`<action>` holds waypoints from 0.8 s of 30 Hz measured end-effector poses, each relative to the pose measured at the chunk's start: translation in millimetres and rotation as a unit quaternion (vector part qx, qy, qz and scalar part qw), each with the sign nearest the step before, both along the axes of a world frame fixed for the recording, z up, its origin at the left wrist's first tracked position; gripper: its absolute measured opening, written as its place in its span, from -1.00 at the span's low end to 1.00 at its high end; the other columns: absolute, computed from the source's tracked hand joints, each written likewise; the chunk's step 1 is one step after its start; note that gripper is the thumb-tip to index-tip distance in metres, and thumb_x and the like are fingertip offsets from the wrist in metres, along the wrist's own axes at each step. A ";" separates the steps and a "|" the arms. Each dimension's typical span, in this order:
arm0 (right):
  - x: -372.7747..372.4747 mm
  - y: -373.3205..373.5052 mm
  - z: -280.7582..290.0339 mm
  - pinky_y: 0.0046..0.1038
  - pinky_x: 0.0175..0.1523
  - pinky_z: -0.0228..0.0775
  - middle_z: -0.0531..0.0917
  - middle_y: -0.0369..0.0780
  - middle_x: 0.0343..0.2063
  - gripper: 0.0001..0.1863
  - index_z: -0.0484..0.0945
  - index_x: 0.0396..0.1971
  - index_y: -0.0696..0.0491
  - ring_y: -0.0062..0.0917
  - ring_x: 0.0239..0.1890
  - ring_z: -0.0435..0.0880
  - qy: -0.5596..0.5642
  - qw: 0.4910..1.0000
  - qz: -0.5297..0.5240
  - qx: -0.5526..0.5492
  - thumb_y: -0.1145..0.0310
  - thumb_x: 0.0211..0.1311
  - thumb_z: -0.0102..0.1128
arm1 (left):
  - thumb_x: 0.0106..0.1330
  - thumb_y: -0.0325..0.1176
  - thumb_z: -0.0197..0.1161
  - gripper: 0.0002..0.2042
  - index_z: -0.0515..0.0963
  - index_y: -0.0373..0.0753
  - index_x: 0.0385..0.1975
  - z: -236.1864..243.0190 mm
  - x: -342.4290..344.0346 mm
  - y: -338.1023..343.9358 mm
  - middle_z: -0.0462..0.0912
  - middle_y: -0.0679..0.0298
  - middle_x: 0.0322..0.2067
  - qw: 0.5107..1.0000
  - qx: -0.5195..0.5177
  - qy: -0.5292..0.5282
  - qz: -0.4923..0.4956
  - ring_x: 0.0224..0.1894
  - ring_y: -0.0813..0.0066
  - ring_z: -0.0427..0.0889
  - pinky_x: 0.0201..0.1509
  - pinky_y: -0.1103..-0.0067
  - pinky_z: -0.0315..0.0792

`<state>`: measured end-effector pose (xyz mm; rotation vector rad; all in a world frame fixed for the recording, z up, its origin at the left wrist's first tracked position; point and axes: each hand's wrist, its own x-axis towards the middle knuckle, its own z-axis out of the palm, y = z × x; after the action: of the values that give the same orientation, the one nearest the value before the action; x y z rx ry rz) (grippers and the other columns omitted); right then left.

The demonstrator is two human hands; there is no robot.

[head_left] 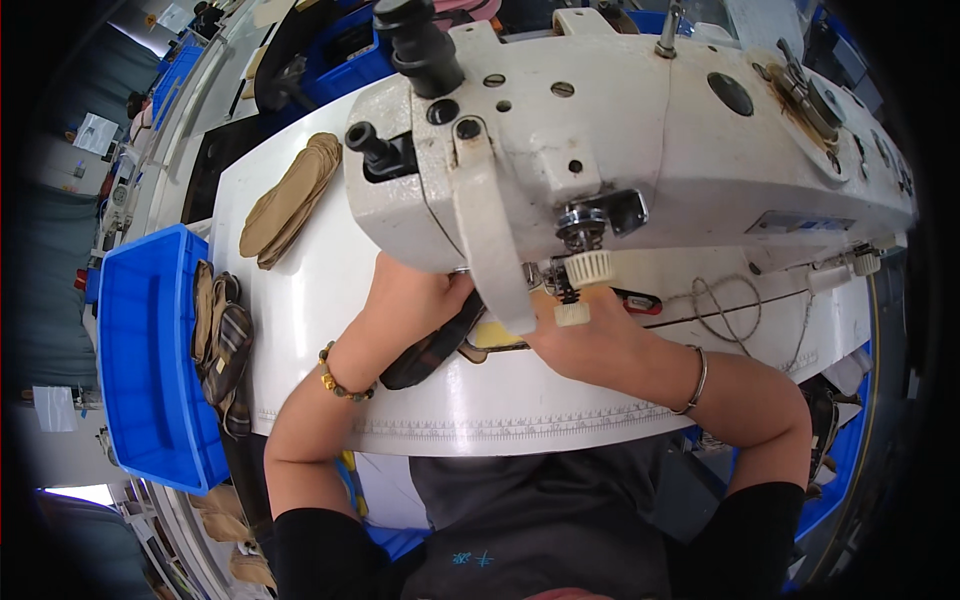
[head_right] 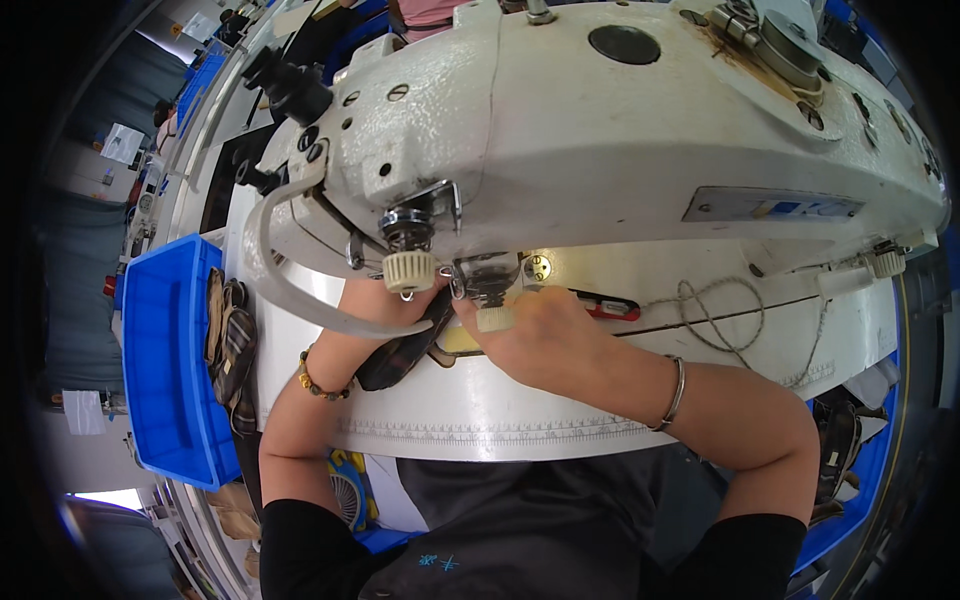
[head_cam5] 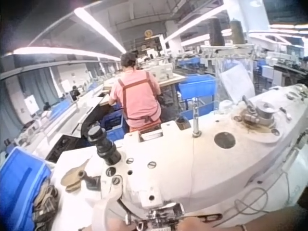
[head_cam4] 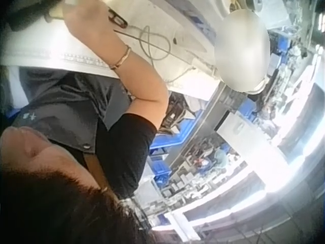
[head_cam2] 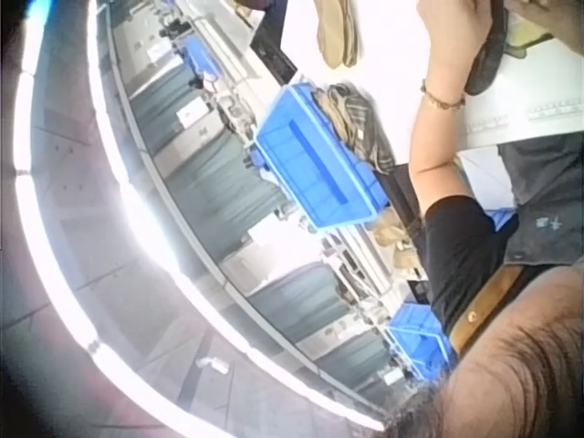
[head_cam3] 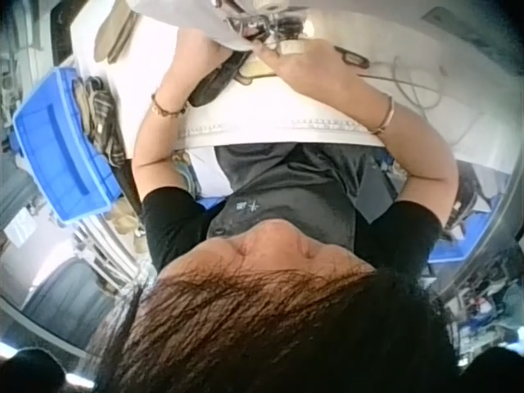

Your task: Sewing components of a leather shoe or bag using an industrial sewing machine.

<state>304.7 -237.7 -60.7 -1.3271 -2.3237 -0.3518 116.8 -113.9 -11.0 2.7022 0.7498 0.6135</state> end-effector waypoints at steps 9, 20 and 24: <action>-6.0 1.9 -1.6 -0.28 -0.50 0.48 0.64 -0.15 -0.60 -0.74 0.60 -0.08 0.09 -0.30 -0.56 0.68 0.058 0.986 -0.017 -0.154 0.34 0.27 0.13 | 0.02 -0.27 0.52 -0.67 0.71 -0.18 -0.19 -6.1 8.0 -2.2 0.73 0.16 -0.36 0.997 -0.051 -0.054 -0.009 -0.33 0.12 0.71 -0.24 0.35 0.56; -3.7 -4.0 19.4 -0.26 -0.38 0.56 0.68 -0.15 -0.47 -0.67 0.57 0.04 0.10 -0.26 -0.48 0.71 0.028 0.985 -0.012 -0.170 0.32 0.36 0.08 | -0.01 -0.24 0.55 -0.66 0.72 -0.14 -0.21 0.8 9.9 0.2 0.74 0.16 -0.32 0.992 -0.128 -0.017 0.010 -0.28 0.11 0.72 -0.17 0.35 0.57; -1.2 -4.4 16.8 -0.26 -0.39 0.55 0.68 -0.18 -0.45 -0.63 0.53 0.10 0.15 -0.27 -0.49 0.70 -0.033 0.988 -0.001 -0.153 0.34 0.35 0.09 | -0.01 -0.22 0.56 -0.65 0.72 -0.16 -0.20 -0.1 12.4 2.5 0.74 0.16 -0.32 0.993 -0.120 0.005 0.016 -0.27 0.13 0.72 -0.16 0.36 0.57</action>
<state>303.5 -242.1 -43.8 -1.4756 -2.5072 -0.0392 129.2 -111.4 -11.1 2.4799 0.8137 0.4843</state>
